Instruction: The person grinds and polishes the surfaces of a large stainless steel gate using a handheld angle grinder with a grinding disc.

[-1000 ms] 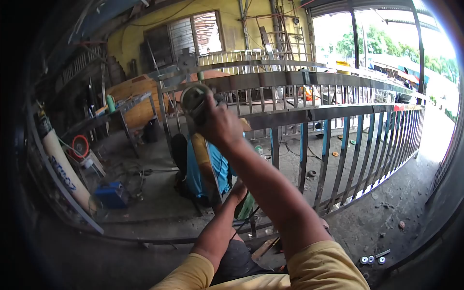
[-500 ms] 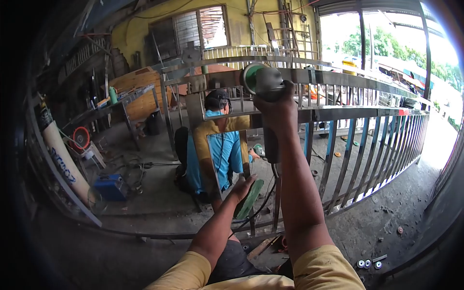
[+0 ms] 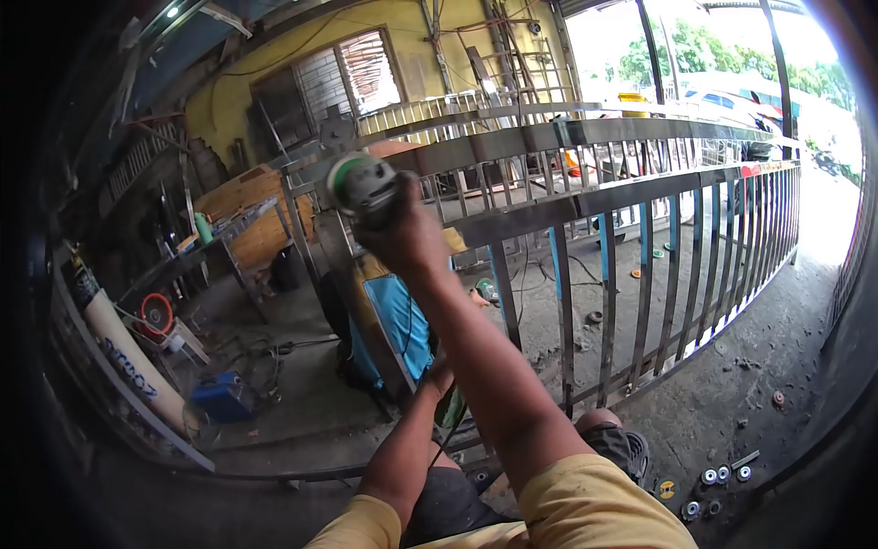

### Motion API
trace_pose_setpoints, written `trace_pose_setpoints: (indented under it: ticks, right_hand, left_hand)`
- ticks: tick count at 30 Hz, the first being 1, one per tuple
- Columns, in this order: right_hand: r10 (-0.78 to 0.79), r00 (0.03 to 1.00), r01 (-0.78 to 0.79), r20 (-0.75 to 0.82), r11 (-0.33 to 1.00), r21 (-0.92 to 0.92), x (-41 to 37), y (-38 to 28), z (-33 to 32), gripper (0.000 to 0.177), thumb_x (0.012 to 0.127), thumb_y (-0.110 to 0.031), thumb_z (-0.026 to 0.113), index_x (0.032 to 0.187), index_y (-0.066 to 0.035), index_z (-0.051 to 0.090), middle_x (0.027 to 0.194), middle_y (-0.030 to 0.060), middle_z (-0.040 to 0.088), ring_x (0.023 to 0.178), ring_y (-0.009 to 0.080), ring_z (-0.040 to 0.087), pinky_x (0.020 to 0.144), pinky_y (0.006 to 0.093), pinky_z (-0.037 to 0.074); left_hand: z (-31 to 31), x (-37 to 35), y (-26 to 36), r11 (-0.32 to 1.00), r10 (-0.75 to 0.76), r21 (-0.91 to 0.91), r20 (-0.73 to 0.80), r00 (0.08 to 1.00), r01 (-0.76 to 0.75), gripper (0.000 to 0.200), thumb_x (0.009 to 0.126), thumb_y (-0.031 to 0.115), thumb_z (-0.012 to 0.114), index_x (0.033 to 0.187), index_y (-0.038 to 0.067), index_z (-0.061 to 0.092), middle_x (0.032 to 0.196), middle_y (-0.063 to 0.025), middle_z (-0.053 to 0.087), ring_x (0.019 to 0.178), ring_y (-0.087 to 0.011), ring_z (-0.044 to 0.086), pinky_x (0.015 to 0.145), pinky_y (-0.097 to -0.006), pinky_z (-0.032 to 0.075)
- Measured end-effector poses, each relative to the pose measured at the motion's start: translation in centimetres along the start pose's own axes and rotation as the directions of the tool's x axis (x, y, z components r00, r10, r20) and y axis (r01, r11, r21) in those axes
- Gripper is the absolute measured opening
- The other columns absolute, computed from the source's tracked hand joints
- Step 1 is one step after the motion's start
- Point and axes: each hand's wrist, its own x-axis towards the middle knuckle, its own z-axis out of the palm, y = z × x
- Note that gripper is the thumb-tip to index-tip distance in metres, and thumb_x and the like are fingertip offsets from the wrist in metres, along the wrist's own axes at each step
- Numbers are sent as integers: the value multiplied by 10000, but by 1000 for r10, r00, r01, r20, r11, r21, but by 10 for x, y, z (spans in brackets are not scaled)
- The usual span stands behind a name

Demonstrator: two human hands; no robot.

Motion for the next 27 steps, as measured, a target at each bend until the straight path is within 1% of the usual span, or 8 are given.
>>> trace_pose_setpoints:
  ticks: [4, 7, 9, 13, 16, 20, 24, 27]
  right_hand:
    - [38, 986, -30, -161, 998, 55, 4, 27, -65, 902, 705, -321, 902, 1377, -26, 379, 1101, 218, 676, 972, 296, 704, 819, 405, 577]
    - [71, 978, -54, -197, 995, 89, 23, 46, -104, 901, 697, -308, 902, 1364, 2, 381, 1088, 214, 689, 976, 277, 707, 815, 397, 576]
    - [122, 968, -116, -219, 992, 43, 24, 44, -115, 891, 690, -296, 911, 1355, -2, 396, 1094, 199, 685, 949, 265, 700, 798, 389, 576]
    - [0, 994, 10, -109, 996, 91, 24, 40, -65, 951, 711, -355, 921, 1399, -14, 360, 1126, 202, 661, 958, 261, 689, 781, 391, 587]
    - [-1, 998, -1, 56, 999, 35, 9, -9, -10, 995, 705, -331, 910, 1447, -78, 297, 1146, 272, 660, 1071, 391, 684, 908, 445, 550]
    - [-40, 998, 30, 58, 987, 158, 17, -18, 31, 981, 702, -292, 887, 1446, -68, 288, 1165, 288, 652, 1101, 401, 673, 937, 438, 538]
    - [-17, 996, 23, -85, 997, 75, 28, -1, -22, 979, 715, -332, 895, 1443, -62, 299, 1203, 267, 640, 1106, 363, 665, 928, 432, 543]
    - [69, 978, -59, -194, 997, 57, 36, 18, -82, 966, 706, -345, 905, 1423, -52, 327, 1213, 241, 627, 1082, 301, 660, 889, 420, 549]
  left_hand:
    - [-1, -5, 20, 984, -148, 95, -14, 989, 149, 1092, 841, 724, 592, 1431, -146, 298, 1381, -279, 496, 1294, -336, 496, 1107, -386, 341]
    - [-3, 0, 8, 975, -218, 48, 5, 976, 218, 919, 878, 631, 622, 1452, -46, 382, 1369, -166, 478, 1252, -254, 458, 1107, -371, 323]
    - [-1, -3, 10, 978, -197, 69, -6, 980, 197, 1031, 854, 683, 612, 1438, -117, 330, 1374, -248, 495, 1267, -315, 494, 1101, -386, 342]
    - [1, -7, 21, 985, -145, 89, -53, 988, 150, 1035, 861, 677, 614, 1434, -134, 322, 1393, -273, 508, 1284, -338, 513, 1097, -394, 357]
    - [-9, 13, -35, 995, -72, -63, 78, 994, 77, 960, 878, 637, 623, 1424, -112, 368, 1392, -252, 526, 1287, -321, 517, 1095, -391, 361]
    - [-11, 14, -60, 953, -42, -296, 89, 995, 67, 864, 889, 595, 631, 1379, -89, 437, 1339, -224, 566, 1250, -298, 536, 1082, -383, 372]
    - [-8, -6, 11, 977, -212, 8, 22, 977, 212, 843, 879, 604, 624, 1346, -75, 450, 1250, -184, 591, 1179, -284, 553, 1065, -371, 379]
    - [-2, -11, 21, 984, -163, 77, -10, 987, 163, 787, 931, 600, 586, 1351, -60, 500, 1273, -137, 561, 1140, -226, 518, 1033, -354, 372]
